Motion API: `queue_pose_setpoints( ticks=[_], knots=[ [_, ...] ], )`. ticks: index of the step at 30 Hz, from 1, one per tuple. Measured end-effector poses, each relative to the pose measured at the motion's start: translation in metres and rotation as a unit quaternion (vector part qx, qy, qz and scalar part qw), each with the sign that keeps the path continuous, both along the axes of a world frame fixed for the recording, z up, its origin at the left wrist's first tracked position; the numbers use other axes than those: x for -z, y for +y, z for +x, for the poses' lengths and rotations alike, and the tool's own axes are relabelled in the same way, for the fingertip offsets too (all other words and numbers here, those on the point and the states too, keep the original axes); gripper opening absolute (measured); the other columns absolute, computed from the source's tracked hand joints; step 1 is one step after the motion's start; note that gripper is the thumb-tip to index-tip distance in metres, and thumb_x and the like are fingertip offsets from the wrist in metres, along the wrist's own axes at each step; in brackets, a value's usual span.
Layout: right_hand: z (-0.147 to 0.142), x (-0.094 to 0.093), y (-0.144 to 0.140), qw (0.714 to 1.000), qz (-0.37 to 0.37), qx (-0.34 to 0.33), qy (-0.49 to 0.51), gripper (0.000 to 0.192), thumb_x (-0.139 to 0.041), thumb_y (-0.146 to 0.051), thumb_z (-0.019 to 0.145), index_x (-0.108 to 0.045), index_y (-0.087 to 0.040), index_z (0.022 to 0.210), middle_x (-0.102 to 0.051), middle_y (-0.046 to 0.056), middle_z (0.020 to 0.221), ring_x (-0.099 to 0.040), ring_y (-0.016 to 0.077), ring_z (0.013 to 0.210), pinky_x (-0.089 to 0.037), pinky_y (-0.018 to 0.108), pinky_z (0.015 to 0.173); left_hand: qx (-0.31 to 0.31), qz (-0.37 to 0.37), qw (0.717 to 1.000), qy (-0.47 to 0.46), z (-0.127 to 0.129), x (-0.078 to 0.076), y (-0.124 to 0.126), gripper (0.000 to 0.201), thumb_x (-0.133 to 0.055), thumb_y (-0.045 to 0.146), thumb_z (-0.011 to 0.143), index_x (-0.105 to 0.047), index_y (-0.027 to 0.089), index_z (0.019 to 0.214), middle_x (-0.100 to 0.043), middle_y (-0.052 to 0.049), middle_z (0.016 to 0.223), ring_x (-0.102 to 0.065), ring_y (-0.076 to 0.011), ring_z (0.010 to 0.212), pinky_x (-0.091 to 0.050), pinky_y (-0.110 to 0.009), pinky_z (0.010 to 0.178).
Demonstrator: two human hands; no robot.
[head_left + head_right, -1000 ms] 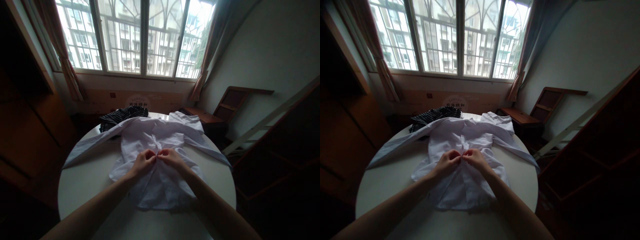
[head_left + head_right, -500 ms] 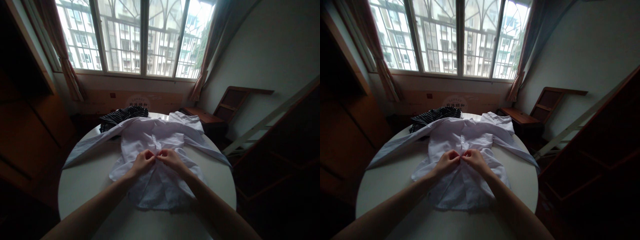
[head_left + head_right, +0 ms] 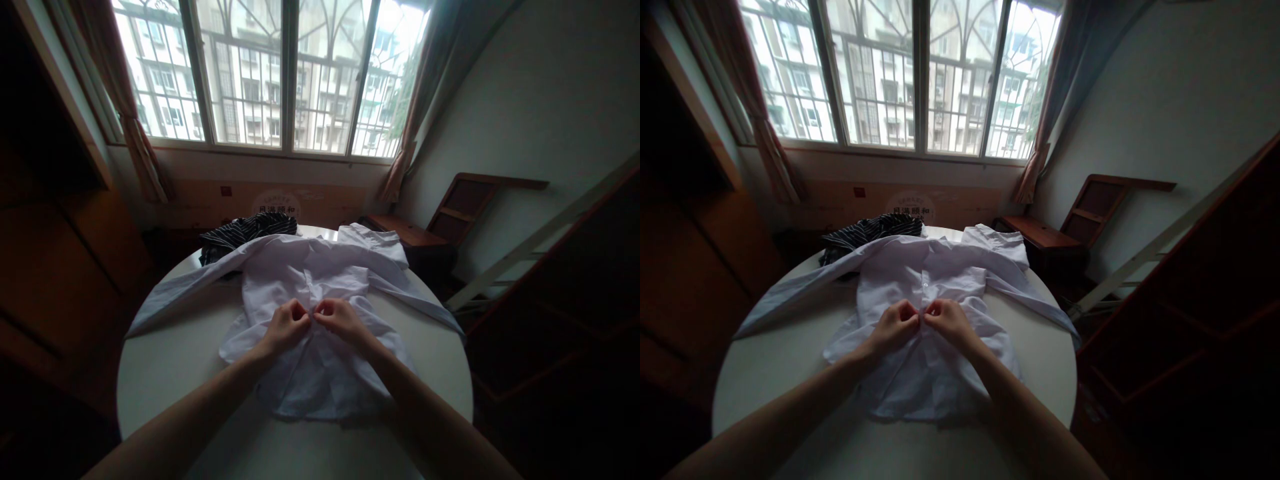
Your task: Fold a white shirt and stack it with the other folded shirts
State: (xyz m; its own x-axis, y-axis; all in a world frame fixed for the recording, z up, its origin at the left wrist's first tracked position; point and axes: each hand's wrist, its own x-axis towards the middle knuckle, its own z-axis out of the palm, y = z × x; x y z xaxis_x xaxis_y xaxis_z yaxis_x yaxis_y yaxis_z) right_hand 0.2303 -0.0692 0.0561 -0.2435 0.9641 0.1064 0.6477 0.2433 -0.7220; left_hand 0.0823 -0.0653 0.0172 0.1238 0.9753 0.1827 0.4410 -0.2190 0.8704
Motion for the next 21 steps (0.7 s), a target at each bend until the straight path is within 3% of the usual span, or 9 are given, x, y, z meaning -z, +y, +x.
queue_pose_setpoints(
  ticks=[10, 21],
  knots=[
    [-0.0013, 0.0025, -0.0026, 0.989, 0.073, 0.028, -0.129, 0.018, -0.058, -0.031, 0.07, -0.068, -0.017, 0.075, -0.067, 0.004, 0.068, -0.058, 0.0158, 0.061, -0.033, 0.023, 0.054, -0.002, 0.019, 1.0, -0.009, 0.0013, 0.0015, -0.0035, 0.012, -0.052, 0.026, 0.065, -0.051, 0.015, 0.06, -0.051, 0.003, 0.054, -0.046, -0.01, 0.052, -0.032, -0.02, 0.048],
    [-0.0028, 0.0009, -0.0049, 0.979, 0.065, 0.021, -0.193, 0.016, -0.053, -0.026, 0.075, -0.066, -0.018, 0.082, -0.068, 0.005, 0.076, -0.059, 0.0164, 0.069, -0.034, 0.023, 0.058, 0.051, -0.014, 0.998, -0.042, 0.0, 0.0033, 0.0031, 0.016, -0.053, 0.031, 0.068, -0.054, 0.014, 0.067, -0.056, 0.001, 0.057, -0.05, -0.0112, 0.054, -0.037, -0.021, 0.05]
  ],
)
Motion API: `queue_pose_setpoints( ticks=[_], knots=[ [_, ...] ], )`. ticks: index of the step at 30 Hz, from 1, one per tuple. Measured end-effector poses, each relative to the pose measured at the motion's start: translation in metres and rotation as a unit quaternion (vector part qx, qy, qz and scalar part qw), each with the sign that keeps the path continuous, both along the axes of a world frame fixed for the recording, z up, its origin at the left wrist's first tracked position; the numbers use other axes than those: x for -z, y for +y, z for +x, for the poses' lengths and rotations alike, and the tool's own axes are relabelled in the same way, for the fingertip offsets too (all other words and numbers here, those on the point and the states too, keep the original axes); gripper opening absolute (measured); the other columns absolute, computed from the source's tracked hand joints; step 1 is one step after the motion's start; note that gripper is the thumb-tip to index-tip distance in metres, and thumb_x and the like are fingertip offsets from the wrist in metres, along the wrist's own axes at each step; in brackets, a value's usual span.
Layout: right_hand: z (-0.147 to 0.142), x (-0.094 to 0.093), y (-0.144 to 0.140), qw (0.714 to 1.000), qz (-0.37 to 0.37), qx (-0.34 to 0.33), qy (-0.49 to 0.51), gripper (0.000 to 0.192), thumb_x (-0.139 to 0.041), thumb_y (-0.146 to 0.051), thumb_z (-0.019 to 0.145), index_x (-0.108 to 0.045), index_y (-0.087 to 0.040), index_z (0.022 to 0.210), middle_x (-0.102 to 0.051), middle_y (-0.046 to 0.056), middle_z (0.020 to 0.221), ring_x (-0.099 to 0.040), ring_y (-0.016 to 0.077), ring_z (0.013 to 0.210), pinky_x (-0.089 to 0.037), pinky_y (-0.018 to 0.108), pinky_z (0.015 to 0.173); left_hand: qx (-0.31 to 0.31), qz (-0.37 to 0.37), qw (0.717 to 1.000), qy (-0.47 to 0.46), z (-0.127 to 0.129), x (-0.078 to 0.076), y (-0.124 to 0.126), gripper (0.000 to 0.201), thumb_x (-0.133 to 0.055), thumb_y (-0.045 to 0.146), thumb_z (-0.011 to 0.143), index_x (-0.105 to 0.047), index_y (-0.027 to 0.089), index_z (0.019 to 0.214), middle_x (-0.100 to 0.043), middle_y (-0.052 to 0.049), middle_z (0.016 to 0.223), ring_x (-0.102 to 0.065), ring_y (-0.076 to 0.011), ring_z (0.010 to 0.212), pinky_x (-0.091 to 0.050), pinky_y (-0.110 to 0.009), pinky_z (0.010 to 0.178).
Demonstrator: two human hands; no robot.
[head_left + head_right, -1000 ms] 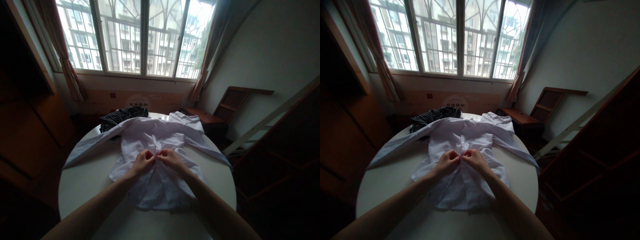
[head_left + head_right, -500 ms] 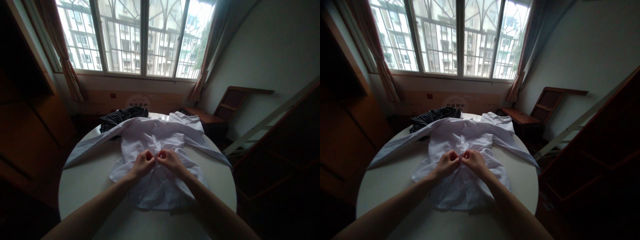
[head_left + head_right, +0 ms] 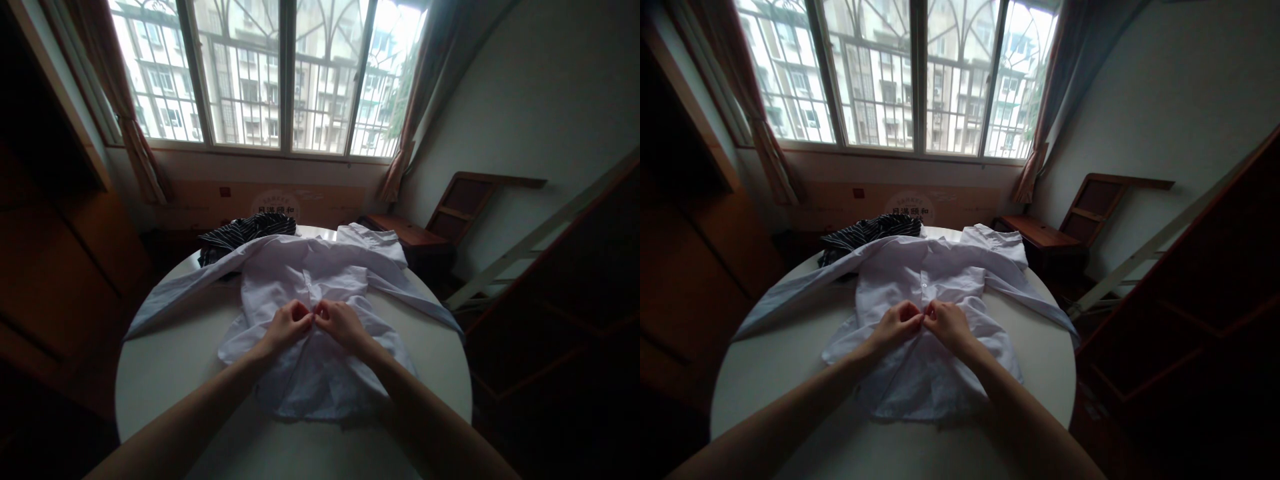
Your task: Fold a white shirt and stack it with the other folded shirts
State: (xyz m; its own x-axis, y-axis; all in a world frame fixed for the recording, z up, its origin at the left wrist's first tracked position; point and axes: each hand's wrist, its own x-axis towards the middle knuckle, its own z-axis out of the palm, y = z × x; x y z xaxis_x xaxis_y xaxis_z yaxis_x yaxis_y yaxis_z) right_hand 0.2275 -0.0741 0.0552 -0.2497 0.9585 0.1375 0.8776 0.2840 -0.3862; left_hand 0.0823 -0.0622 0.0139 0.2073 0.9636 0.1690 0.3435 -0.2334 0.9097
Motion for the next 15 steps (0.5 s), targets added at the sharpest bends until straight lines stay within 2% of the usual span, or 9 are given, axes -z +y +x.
queue_pose_setpoints(
  ticks=[9, 15],
  knots=[
    [0.0002, -0.0004, 0.0004, 1.0, 0.001, -0.003, 0.004, 0.016, -0.053, -0.023, 0.075, -0.065, -0.017, 0.084, -0.067, 0.006, 0.077, -0.06, 0.019, 0.071, -0.034, 0.024, 0.059, -0.015, -0.021, 0.999, -0.029, 0.0015, -0.0058, -0.0037, 0.015, -0.056, 0.03, 0.066, -0.052, 0.015, 0.063, -0.054, 0.002, 0.052, -0.051, -0.011, 0.051, -0.036, -0.02, 0.047],
    [0.0009, 0.0004, 0.0012, 1.0, 0.011, 0.005, 0.005, 0.017, -0.053, -0.025, 0.075, -0.065, -0.018, 0.084, -0.067, 0.005, 0.077, -0.06, 0.0173, 0.07, -0.033, 0.023, 0.058, -0.025, -0.027, 0.999, -0.04, 0.002, -0.0073, -0.0054, 0.019, -0.057, 0.033, 0.066, -0.051, 0.016, 0.061, -0.051, 0.003, 0.048, -0.048, -0.0101, 0.048, -0.034, -0.019, 0.044]
  ],
)
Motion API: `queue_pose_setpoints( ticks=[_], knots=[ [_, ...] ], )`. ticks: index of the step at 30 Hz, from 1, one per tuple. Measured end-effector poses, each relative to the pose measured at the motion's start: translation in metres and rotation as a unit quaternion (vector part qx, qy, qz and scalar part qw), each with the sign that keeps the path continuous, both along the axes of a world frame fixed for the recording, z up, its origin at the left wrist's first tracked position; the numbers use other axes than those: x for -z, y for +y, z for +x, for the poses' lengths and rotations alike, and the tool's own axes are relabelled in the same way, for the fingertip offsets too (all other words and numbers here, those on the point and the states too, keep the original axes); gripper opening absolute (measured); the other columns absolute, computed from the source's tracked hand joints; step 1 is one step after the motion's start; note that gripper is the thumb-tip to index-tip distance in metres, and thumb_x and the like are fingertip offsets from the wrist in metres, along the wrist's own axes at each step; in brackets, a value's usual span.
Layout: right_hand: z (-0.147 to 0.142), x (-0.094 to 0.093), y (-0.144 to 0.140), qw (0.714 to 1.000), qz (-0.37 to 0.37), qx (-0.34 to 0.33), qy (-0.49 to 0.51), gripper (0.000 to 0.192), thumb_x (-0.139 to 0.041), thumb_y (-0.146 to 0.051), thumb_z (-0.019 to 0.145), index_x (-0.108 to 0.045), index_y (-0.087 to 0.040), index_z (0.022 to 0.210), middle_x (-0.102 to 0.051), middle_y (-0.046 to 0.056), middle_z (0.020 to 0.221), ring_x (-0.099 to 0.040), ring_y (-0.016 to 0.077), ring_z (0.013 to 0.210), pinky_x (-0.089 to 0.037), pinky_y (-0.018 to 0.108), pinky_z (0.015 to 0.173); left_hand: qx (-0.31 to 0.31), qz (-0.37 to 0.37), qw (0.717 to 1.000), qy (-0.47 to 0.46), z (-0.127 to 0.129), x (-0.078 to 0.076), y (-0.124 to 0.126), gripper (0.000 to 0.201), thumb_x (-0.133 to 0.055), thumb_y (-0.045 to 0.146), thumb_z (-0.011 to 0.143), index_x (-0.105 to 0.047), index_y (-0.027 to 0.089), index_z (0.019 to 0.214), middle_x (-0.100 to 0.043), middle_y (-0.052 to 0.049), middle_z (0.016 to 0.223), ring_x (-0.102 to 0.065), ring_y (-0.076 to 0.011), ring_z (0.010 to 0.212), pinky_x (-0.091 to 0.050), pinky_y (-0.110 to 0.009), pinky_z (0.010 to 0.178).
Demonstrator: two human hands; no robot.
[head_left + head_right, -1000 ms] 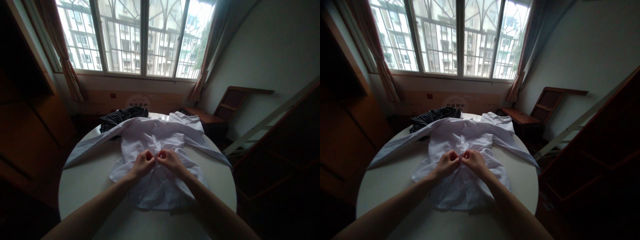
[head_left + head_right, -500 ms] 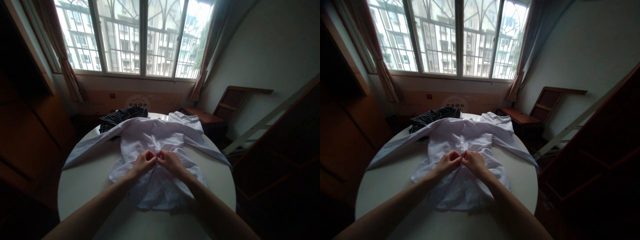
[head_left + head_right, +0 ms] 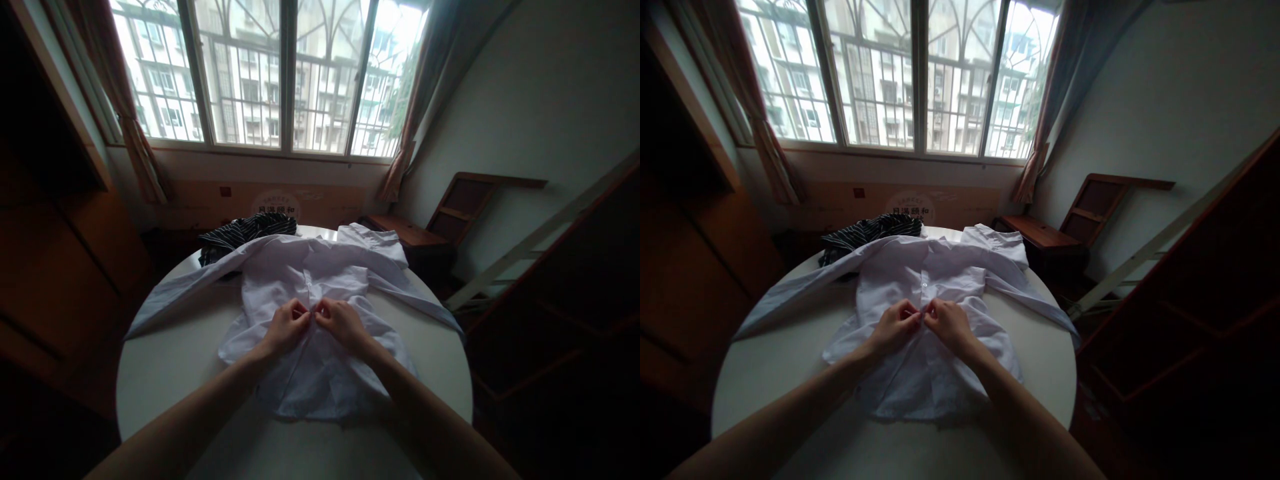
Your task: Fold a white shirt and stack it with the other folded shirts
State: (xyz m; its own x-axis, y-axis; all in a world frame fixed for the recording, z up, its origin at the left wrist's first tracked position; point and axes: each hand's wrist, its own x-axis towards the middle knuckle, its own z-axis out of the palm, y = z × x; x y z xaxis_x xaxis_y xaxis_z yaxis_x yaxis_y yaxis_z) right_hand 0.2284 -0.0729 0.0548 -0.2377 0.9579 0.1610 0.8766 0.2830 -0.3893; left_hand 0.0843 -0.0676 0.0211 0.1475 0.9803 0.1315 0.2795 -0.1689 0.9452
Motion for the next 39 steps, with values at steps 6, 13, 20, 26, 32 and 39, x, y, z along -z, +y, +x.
queue_pose_setpoints(
  ticks=[6, 13, 20, 26, 32, 39],
  knots=[
    [0.001, 0.002, 0.002, 1.0, 0.008, -0.004, 0.029, 0.015, -0.053, -0.022, 0.074, -0.065, -0.017, 0.081, -0.066, 0.004, 0.073, -0.058, 0.0157, 0.065, -0.033, 0.023, 0.057, -0.011, -0.021, 1.0, -0.014, 0.0, 0.002, 0.001, 0.018, -0.057, 0.032, 0.066, -0.05, 0.015, 0.061, -0.052, 0.004, 0.048, -0.047, -0.0093, 0.046, -0.033, -0.019, 0.043],
    [0.004, 0.001, 0.005, 0.995, -0.001, -0.031, 0.095, 0.013, -0.053, -0.02, 0.073, -0.065, -0.015, 0.076, -0.065, 0.004, 0.071, -0.056, 0.0134, 0.063, -0.034, 0.022, 0.057, -0.007, -0.036, 0.997, -0.067, 0.001, 0.006, 0.002, 0.018, -0.058, 0.032, 0.065, -0.051, 0.015, 0.064, -0.055, 0.002, 0.052, -0.05, -0.0103, 0.048, -0.035, -0.02, 0.044],
    [0.007, 0.001, 0.009, 0.985, -0.032, -0.038, 0.166, 0.01, -0.055, -0.018, 0.072, -0.064, -0.013, 0.073, -0.064, 0.003, 0.068, -0.054, 0.0117, 0.061, -0.035, 0.021, 0.056, -0.014, -0.006, 0.998, -0.06, -0.001, 0.01, 0.006, 0.016, -0.057, 0.03, 0.065, -0.053, 0.014, 0.062, -0.055, 0.002, 0.055, -0.049, -0.01, 0.052, -0.036, -0.02, 0.048],
    [0.01, 0.003, 0.012, 0.973, -0.056, -0.046, 0.22, 0.009, -0.055, -0.019, 0.072, -0.062, -0.013, 0.069, -0.062, 0.002, 0.066, -0.054, 0.0115, 0.061, -0.037, 0.022, 0.057, -0.019, 0.002, 0.996, -0.086, -0.001, 0.011, 0.006, 0.018, -0.058, 0.031, 0.065, -0.051, 0.014, 0.062, -0.053, 0.002, 0.055, -0.046, -0.0091, 0.052, -0.034, -0.02, 0.047],
    [0.01, 0.002, 0.012, 0.968, -0.066, -0.049, 0.236, 0.008, -0.056, -0.018, 0.071, -0.062, -0.014, 0.068, -0.061, 0.001, 0.065, -0.053, 0.0116, 0.061, -0.037, 0.023, 0.057, -0.03, 0.005, 0.997, -0.071, -0.001, 0.004, 0.003, 0.018, -0.06, 0.031, 0.063, -0.052, 0.014, 0.061, -0.05, 0.003, 0.053, -0.045, -0.009, 0.051, -0.033, -0.019, 0.046],
    [0.009, 0.0, 0.012, 0.948, -0.107, -0.056, 0.294, 0.006, -0.057, -0.017, 0.068, -0.059, -0.015, 0.063, -0.058, -0.001, 0.062, -0.05, 0.0099, 0.058, -0.037, 0.022, 0.056, -0.027, 0.029, 0.999, -0.036, -0.003, 0.001, 0.003, 0.016, -0.057, 0.029, 0.067, -0.052, 0.014, 0.062, -0.049, 0.003, 0.055, -0.045, -0.0092, 0.053, -0.033, -0.019, 0.048]
  ],
)
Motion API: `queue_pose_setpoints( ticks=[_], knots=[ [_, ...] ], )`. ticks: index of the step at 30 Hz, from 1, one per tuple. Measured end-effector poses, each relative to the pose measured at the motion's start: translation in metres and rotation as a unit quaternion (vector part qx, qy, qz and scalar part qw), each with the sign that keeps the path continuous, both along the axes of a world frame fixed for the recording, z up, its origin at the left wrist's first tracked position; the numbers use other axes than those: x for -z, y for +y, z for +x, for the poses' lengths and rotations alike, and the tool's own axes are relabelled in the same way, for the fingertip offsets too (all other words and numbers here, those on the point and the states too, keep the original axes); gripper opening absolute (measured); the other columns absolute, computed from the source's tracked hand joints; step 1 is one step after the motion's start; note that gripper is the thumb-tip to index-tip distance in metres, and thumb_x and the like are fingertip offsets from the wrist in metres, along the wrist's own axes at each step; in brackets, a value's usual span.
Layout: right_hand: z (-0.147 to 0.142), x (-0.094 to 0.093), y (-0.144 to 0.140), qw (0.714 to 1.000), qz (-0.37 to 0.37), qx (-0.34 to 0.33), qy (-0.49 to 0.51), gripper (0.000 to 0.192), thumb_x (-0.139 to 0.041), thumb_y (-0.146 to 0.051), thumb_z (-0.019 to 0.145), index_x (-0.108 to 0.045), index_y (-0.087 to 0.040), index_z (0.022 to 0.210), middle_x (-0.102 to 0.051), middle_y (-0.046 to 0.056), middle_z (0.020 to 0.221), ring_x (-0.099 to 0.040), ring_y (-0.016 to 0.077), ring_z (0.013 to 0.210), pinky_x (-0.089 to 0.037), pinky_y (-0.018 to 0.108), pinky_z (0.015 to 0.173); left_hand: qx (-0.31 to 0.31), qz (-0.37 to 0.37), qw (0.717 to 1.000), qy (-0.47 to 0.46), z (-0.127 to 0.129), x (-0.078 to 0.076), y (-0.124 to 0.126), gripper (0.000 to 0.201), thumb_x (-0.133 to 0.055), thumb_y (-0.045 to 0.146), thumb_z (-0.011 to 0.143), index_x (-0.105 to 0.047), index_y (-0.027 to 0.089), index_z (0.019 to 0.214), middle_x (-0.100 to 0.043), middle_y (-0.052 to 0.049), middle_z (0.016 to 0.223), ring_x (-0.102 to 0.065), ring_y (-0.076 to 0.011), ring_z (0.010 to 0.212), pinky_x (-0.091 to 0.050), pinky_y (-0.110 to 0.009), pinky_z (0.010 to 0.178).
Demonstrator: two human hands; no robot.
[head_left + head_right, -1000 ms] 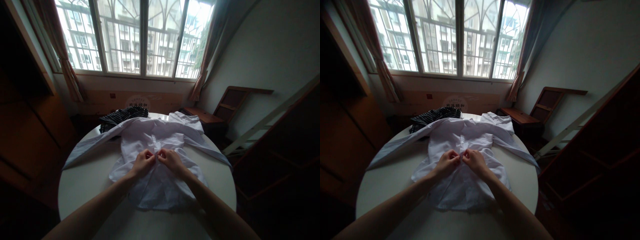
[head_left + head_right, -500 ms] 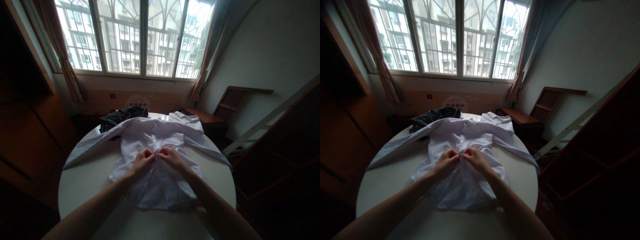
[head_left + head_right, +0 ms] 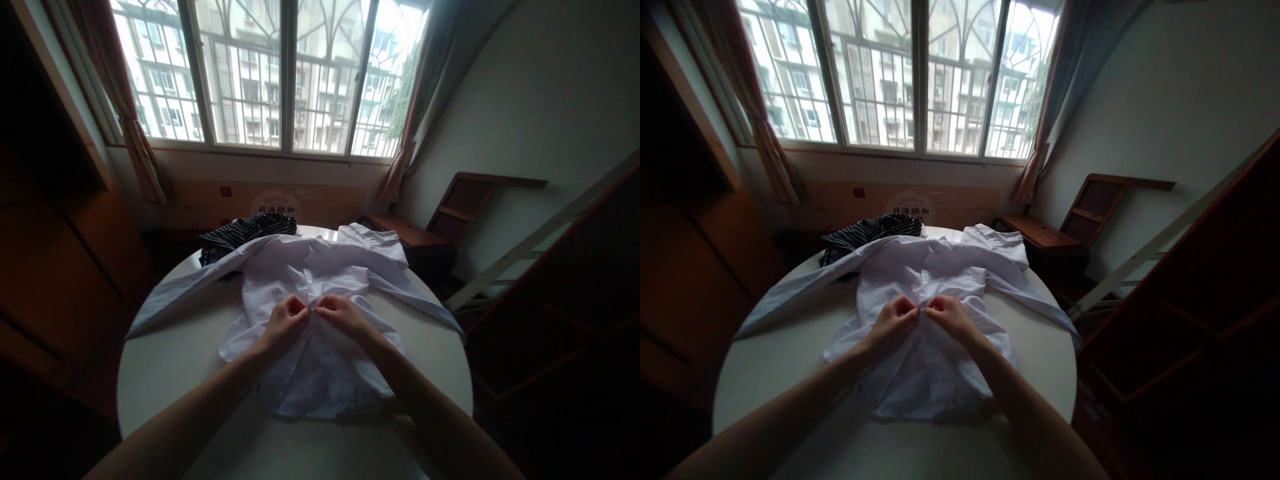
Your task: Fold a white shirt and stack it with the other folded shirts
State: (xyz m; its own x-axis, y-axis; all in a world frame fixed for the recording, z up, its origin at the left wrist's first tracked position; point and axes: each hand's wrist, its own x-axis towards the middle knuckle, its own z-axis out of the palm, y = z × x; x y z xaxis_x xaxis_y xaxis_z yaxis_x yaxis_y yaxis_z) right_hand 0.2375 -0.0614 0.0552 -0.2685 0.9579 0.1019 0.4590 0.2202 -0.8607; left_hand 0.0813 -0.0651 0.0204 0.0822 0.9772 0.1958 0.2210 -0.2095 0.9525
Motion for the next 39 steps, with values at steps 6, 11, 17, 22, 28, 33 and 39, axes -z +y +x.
queue_pose_setpoints(
  ticks=[6, 11, 17, 22, 28, 33, 39],
  knots=[
    [0.001, 0.006, 0.004, 0.981, -0.159, -0.034, 0.105, 0.01, -0.056, -0.023, 0.071, -0.056, -0.015, 0.064, -0.039, -0.006, 0.044, -0.032, 0.0052, 0.041, -0.024, 0.02, 0.041, 0.011, -0.001, 1.0, -0.012, -0.001, -0.005, -0.001, 0.015, -0.058, 0.028, 0.067, -0.05, 0.015, 0.067, -0.05, 0.004, 0.057, -0.046, -0.0092, 0.054, -0.035, -0.019, 0.049],
    [0.003, 0.01, 0.005, 0.953, -0.209, -0.063, 0.209, 0.016, -0.058, -0.03, 0.068, -0.053, -0.015, 0.065, -0.032, -0.009, 0.042, -0.025, 0.0032, 0.037, -0.014, 0.02, 0.037, 0.025, 0.032, 0.999, -0.029, 0.0, -0.01, -0.003, 0.014, -0.056, 0.029, 0.07, -0.049, 0.016, 0.07, -0.05, 0.004, 0.058, -0.047, -0.0082, 0.053, -0.036, -0.018, 0.049],
    [0.002, 0.009, 0.003, 0.943, -0.229, -0.051, 0.237, 0.02, -0.061, -0.032, 0.065, -0.05, -0.015, 0.067, -0.032, -0.01, 0.042, -0.023, 0.0025, 0.036, -0.012, 0.02, 0.037, 0.051, 0.044, 0.997, -0.04, 0.0, -0.01, -0.002, 0.015, -0.055, 0.026, 0.071, -0.059, 0.016, 0.081, -0.057, 0.001, 0.066, -0.051, -0.0096, 0.057, -0.039, -0.019, 0.052],
    [0.001, 0.007, 0.001, 0.943, -0.226, -0.045, 0.242, 0.021, -0.062, -0.033, 0.064, -0.051, -0.015, 0.067, -0.032, -0.01, 0.042, -0.024, 0.0026, 0.036, -0.012, 0.021, 0.037, 0.057, 0.049, 0.997, -0.025, -0.002, -0.008, 0.0, 0.018, -0.055, 0.027, 0.071, -0.064, 0.016, 0.082, -0.063, -0.002, 0.072, -0.056, -0.0122, 0.064, -0.042, -0.021, 0.058],
    [0.002, 0.009, 0.002, 0.943, -0.204, -0.047, 0.258, 0.019, -0.061, -0.031, 0.065, -0.051, -0.016, 0.065, -0.032, -0.009, 0.044, -0.023, 0.0031, 0.037, -0.013, 0.022, 0.037, 0.074, 0.031, 0.996, -0.025, -0.003, -0.01, -0.001, 0.025, -0.055, 0.034, 0.072, -0.063, 0.014, 0.084, -0.064, -0.004, 0.073, -0.055, -0.0121, 0.062, -0.042, -0.021, 0.055],
    [0.004, 0.011, 0.005, 0.942, -0.227, -0.033, 0.245, 0.018, -0.061, -0.031, 0.066, -0.052, -0.017, 0.068, -0.032, -0.009, 0.045, -0.024, 0.0038, 0.038, -0.014, 0.021, 0.036, 0.073, 0.037, 0.997, -0.017, -0.002, -0.009, -0.001, 0.025, -0.058, 0.036, 0.071, -0.063, 0.015, 0.084, -0.063, -0.003, 0.071, -0.056, -0.0126, 0.063, -0.043, -0.022, 0.055],
    [0.004, 0.011, 0.004, 0.947, -0.227, -0.043, 0.223, 0.022, -0.062, -0.035, 0.065, -0.053, -0.016, 0.071, -0.032, -0.01, 0.045, -0.025, 0.0029, 0.037, -0.015, 0.019, 0.036, 0.05, 0.052, 0.997, 0.007, -0.004, -0.006, -0.001, 0.025, -0.06, 0.038, 0.07, -0.065, 0.016, 0.08, -0.065, -0.003, 0.071, -0.057, -0.0135, 0.063, -0.044, -0.022, 0.056]
  ],
)
